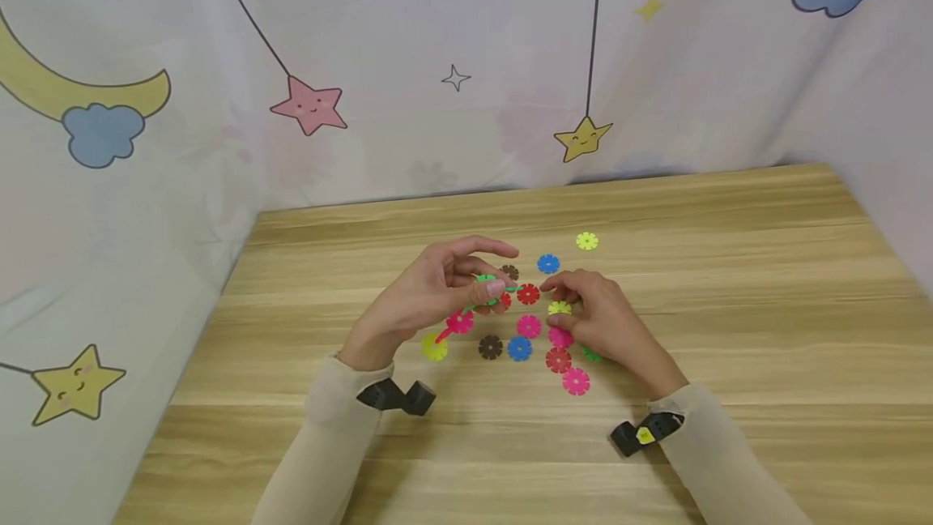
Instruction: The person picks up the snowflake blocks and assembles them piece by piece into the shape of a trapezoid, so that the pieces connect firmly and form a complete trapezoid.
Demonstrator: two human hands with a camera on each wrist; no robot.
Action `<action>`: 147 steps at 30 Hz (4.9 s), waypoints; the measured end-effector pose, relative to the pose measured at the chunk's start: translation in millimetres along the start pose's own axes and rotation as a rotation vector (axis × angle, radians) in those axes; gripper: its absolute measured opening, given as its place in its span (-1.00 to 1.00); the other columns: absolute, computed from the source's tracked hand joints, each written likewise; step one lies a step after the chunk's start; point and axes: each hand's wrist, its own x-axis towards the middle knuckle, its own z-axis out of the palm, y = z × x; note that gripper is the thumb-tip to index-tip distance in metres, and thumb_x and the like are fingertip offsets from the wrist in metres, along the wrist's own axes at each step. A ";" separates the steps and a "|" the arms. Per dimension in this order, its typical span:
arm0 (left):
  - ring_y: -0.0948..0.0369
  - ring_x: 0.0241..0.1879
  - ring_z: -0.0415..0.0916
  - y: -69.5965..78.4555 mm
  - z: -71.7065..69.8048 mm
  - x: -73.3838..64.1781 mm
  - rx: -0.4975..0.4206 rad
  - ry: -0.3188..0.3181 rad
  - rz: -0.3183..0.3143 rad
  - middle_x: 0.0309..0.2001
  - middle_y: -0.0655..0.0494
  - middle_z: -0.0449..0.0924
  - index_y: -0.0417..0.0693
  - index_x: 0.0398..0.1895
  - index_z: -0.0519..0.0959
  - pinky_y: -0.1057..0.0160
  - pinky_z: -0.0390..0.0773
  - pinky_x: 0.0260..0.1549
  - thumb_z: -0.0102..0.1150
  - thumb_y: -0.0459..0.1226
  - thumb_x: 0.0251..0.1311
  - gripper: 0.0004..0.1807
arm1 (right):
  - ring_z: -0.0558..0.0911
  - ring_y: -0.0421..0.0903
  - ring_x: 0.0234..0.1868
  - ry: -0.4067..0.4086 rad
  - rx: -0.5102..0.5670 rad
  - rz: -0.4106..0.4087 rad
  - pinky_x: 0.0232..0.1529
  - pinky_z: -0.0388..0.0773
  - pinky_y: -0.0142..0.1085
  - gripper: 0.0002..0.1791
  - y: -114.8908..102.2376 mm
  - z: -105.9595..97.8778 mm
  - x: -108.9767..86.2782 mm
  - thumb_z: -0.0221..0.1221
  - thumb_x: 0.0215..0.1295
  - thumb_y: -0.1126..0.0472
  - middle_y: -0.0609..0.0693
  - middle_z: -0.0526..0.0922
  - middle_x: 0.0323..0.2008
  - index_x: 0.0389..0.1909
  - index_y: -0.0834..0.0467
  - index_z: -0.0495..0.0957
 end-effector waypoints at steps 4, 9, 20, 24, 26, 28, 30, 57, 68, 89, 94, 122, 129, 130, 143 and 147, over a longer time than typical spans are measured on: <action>-0.25 0.03 0.79 -0.4 0.2 0.6 0.001 0.000 -0.007 0.12 -0.37 0.75 -0.02 0.40 0.55 -0.09 0.80 0.01 0.29 -0.32 0.49 -0.55 | 0.66 0.00 -0.03 -0.013 0.015 0.031 0.04 0.60 -0.15 -0.58 -0.6 0.1 0.3 0.46 0.30 0.34 0.05 0.77 -0.07 0.17 0.11 0.71; -0.32 0.05 0.76 -0.8 0.1 1.4 -0.004 0.000 -0.012 0.12 -0.40 0.74 -0.03 0.40 0.55 0.09 0.82 -0.06 0.29 -0.32 0.50 -0.55 | 0.60 -0.04 -0.15 0.018 0.042 0.057 -0.12 0.58 -0.35 -0.59 2.5 0.4 1.4 0.43 0.30 0.40 0.04 0.72 -0.15 0.15 0.11 0.71; 0.13 -0.09 0.86 -2.1 -0.1 1.7 -0.002 0.002 -0.003 0.10 -0.31 0.78 -0.03 0.39 0.56 -0.23 0.75 0.09 0.29 -0.32 0.50 -0.56 | 0.73 -0.24 -0.24 0.085 0.261 0.117 -0.19 0.68 -0.47 -0.71 4.3 -5.7 1.8 0.43 0.41 0.21 0.13 0.81 -0.13 0.09 0.18 0.73; 0.11 -0.08 0.86 -2.4 0.1 1.8 0.000 0.003 -0.001 0.09 -0.28 0.79 -0.04 0.38 0.56 -0.13 0.79 0.05 0.30 -0.33 0.49 -0.56 | 0.81 -0.29 -0.26 0.119 0.373 0.152 -0.20 0.74 -0.43 -0.69 -1.2 -9.0 -0.2 0.45 0.40 0.14 0.04 0.86 -0.18 0.03 0.23 0.75; 0.11 -0.08 0.86 -2.4 0.4 2.3 -0.006 0.001 0.001 0.08 -0.28 0.78 -0.05 0.38 0.56 -0.06 0.80 0.03 0.31 -0.34 0.48 -0.56 | 0.84 -0.30 -0.26 0.134 0.431 0.160 -0.19 0.76 -0.41 -0.68 -4.2 -10.8 -0.9 0.46 0.39 0.14 -0.09 0.87 -0.24 0.02 0.26 0.76; 0.11 -0.08 0.86 -2.4 0.6 2.5 -0.013 -0.001 0.001 0.07 -0.30 0.78 -0.06 0.38 0.56 0.01 0.81 0.01 0.32 -0.36 0.46 -0.55 | 0.86 -0.29 -0.26 0.143 0.478 0.158 -0.19 0.78 -0.39 -0.68 -7.1 -12.1 -1.1 0.46 0.39 0.17 -0.21 0.87 -0.28 0.02 0.30 0.76; 0.11 -0.09 0.86 -2.6 0.6 2.7 -0.021 -0.004 0.002 0.06 -0.31 0.77 -0.07 0.38 0.56 0.05 0.81 0.01 0.33 -0.38 0.45 -0.53 | 0.87 -0.25 -0.27 0.145 0.508 0.149 -0.20 0.79 -0.36 -0.68 -10.2 -13.2 -0.9 0.45 0.39 0.21 -0.28 0.85 -0.31 0.02 0.34 0.76; -0.24 0.01 0.79 -1.6 -1.1 2.1 0.018 0.059 0.019 0.04 -0.12 0.82 0.03 0.32 0.62 0.34 0.60 -0.25 0.46 -0.39 0.33 -0.49 | 0.76 -0.19 -0.22 0.155 0.686 -0.158 -0.09 0.75 -0.42 -0.77 -49.5 -23.8 -13.0 0.31 0.38 0.53 -0.11 0.80 -0.12 0.02 0.36 0.72; 0.20 -0.15 0.85 -3.0 2.1 3.7 0.001 0.058 0.020 0.01 -0.16 0.83 0.00 0.31 0.63 0.32 0.69 -0.19 0.47 -0.40 0.31 -0.49 | 0.74 -0.14 -0.19 0.141 0.677 -0.223 -0.06 0.75 -0.44 -0.76 -52.6 -23.3 -14.4 0.28 0.38 0.57 -0.06 0.76 -0.11 0.02 0.42 0.71; 0.17 -0.20 0.83 -3.8 12.1 5.1 0.029 0.121 0.099 -0.11 -0.14 0.87 0.03 0.29 0.66 0.35 0.40 -0.41 0.52 -0.42 0.24 -0.46 | 0.67 -0.21 -0.21 0.234 0.790 -0.307 -0.15 0.72 -0.48 -0.82 -55.3 -16.4 -11.9 0.29 0.32 0.63 -0.12 0.78 -0.21 -0.09 0.51 0.73; 0.18 -0.19 0.83 -1.3 13.1 3.6 0.061 0.131 0.103 -0.14 -0.12 0.87 0.03 0.28 0.67 0.35 0.48 -0.38 0.55 -0.41 0.21 -0.45 | 0.63 -0.19 -0.27 0.260 0.774 -0.351 -0.22 0.67 -0.50 -0.77 -57.4 -13.9 -12.5 0.30 0.27 0.67 -0.08 0.77 -0.24 -0.08 0.48 0.74; 0.11 -0.19 0.85 -1.1 5.0 3.4 0.051 0.071 0.036 -0.02 -0.04 0.80 0.10 0.30 0.63 0.27 0.72 -0.13 0.51 -0.32 0.29 -0.48 | 0.77 -0.19 -0.28 0.270 0.685 -0.167 -0.13 0.77 -0.42 -0.85 -63.1 -27.9 -16.2 0.31 0.35 0.56 -0.06 0.82 -0.19 -0.11 0.42 0.72; 0.13 -0.04 0.80 -2.4 5.6 2.6 0.078 0.081 0.076 0.01 -0.01 0.79 0.08 0.29 0.64 0.16 0.76 0.06 0.48 -0.29 0.33 -0.53 | 0.78 -0.19 -0.28 0.269 0.694 -0.175 -0.12 0.77 -0.42 -0.85 -64.6 -24.3 -16.3 0.30 0.35 0.58 -0.06 0.82 -0.20 -0.11 0.43 0.71; 0.12 -0.03 0.79 -2.7 6.5 2.7 0.069 0.083 0.085 0.01 -0.01 0.79 0.07 0.29 0.65 0.15 0.76 0.07 0.47 -0.29 0.34 -0.53 | 0.79 -0.18 -0.29 0.270 0.705 -0.180 -0.13 0.78 -0.41 -0.85 -64.8 -23.0 -16.3 0.30 0.35 0.59 -0.05 0.82 -0.21 -0.11 0.44 0.71; 0.00 -0.13 0.83 -4.0 9.3 5.0 0.050 0.156 0.138 -0.16 -0.03 0.86 0.08 0.23 0.69 0.18 0.77 0.05 0.46 -0.31 0.36 -0.60 | 0.77 -0.15 -0.34 0.298 0.717 -0.180 -0.15 0.76 -0.41 -0.91 -60.7 -15.7 -11.8 0.25 0.42 0.55 -0.03 0.81 -0.32 -0.14 0.47 0.70; 0.04 -0.14 0.83 -2.5 5.7 3.4 0.064 0.174 0.130 -0.16 -0.01 0.86 0.10 0.23 0.70 0.27 0.70 -0.13 0.44 -0.30 0.37 -0.61 | 0.76 -0.17 -0.33 0.339 0.700 -0.137 -0.18 0.72 -0.45 -0.88 -50.1 -18.4 -8.1 0.23 0.48 0.49 -0.03 0.81 -0.31 -0.12 0.51 0.68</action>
